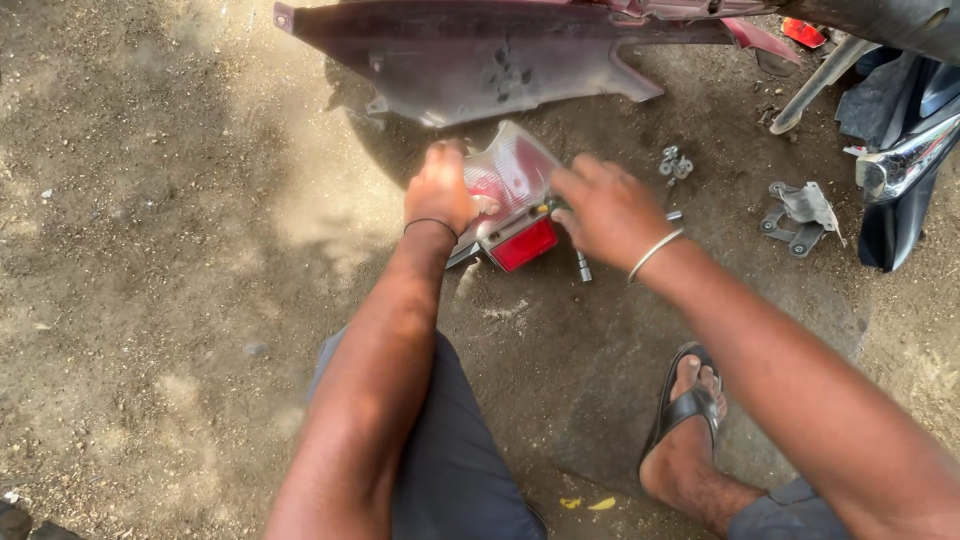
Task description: The person uses a T-handle wrench and a screwdriver to remove bolts and screws from a red motorcycle mudguard and a taillight assembly. The person detaches the mudguard and then removes the taillight lens and housing, placing the parts on the ground.
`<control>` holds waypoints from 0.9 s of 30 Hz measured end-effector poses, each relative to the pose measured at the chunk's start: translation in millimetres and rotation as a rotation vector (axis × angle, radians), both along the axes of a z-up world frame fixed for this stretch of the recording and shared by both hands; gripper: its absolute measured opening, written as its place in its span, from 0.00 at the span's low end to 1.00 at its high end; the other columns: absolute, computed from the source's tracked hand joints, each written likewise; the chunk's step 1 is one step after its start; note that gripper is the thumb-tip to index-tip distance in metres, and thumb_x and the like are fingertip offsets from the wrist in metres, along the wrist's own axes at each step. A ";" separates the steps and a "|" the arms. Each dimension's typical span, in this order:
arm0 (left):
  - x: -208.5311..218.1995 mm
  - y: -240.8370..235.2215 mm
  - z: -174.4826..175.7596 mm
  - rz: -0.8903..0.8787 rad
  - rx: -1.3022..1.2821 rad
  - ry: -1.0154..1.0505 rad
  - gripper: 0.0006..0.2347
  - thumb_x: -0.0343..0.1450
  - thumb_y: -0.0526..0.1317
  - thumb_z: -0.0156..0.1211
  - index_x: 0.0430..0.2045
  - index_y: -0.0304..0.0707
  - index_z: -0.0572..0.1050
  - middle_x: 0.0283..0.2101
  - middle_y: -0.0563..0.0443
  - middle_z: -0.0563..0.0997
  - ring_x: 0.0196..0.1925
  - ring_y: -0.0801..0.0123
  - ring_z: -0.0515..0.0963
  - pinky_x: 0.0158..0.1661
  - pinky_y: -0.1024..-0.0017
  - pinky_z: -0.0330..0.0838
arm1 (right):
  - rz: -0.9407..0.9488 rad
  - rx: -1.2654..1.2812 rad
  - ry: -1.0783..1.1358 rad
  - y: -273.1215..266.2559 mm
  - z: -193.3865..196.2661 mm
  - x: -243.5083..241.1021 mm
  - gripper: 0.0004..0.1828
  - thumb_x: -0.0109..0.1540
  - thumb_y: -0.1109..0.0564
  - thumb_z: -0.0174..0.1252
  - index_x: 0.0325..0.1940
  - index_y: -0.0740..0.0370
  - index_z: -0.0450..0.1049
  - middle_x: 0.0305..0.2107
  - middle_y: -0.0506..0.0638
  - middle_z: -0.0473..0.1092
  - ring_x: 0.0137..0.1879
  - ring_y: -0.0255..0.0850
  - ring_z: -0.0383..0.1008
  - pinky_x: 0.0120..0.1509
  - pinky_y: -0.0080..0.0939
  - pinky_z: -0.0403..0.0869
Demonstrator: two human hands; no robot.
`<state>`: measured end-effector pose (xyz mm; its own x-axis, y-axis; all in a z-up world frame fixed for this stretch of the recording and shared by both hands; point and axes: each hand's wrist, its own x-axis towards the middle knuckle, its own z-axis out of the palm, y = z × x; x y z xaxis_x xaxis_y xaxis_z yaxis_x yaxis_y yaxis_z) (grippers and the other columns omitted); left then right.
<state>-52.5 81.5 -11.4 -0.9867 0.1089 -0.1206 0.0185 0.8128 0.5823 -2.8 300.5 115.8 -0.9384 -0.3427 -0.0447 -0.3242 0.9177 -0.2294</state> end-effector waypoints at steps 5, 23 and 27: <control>2.2 4.7 8.3 0.027 -0.001 -0.076 0.46 0.48 0.49 0.85 0.61 0.42 0.63 0.61 0.43 0.69 0.57 0.48 0.76 0.54 0.57 0.73 | 0.108 -0.090 -0.208 3.5 20.9 -15.0 0.18 0.57 0.52 0.67 0.46 0.60 0.72 0.39 0.59 0.71 0.42 0.54 0.76 0.46 0.55 0.77; -5.1 7.3 25.7 0.074 0.065 -0.189 0.38 0.60 0.46 0.77 0.63 0.44 0.59 0.60 0.39 0.70 0.57 0.46 0.75 0.56 0.57 0.71 | 0.405 0.411 -0.218 16.4 3.5 -26.3 0.14 0.69 0.47 0.57 0.53 0.57 0.70 0.43 0.53 0.69 0.49 0.47 0.76 0.52 0.47 0.78; -7.7 -9.9 8.0 0.129 0.233 -0.163 0.22 0.69 0.38 0.64 0.59 0.45 0.69 0.59 0.39 0.78 0.61 0.47 0.78 0.60 0.59 0.70 | 0.697 0.204 -0.040 10.8 15.1 -22.6 0.18 0.54 0.56 0.60 0.48 0.42 0.73 0.47 0.50 0.71 0.51 0.46 0.75 0.50 0.47 0.78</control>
<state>-60.2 71.6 -3.3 -0.9639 0.0274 -0.2650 -0.1851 0.6467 0.7400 -25.5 311.3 130.9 -0.5018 -0.8414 -0.2007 -0.8439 0.5271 -0.0998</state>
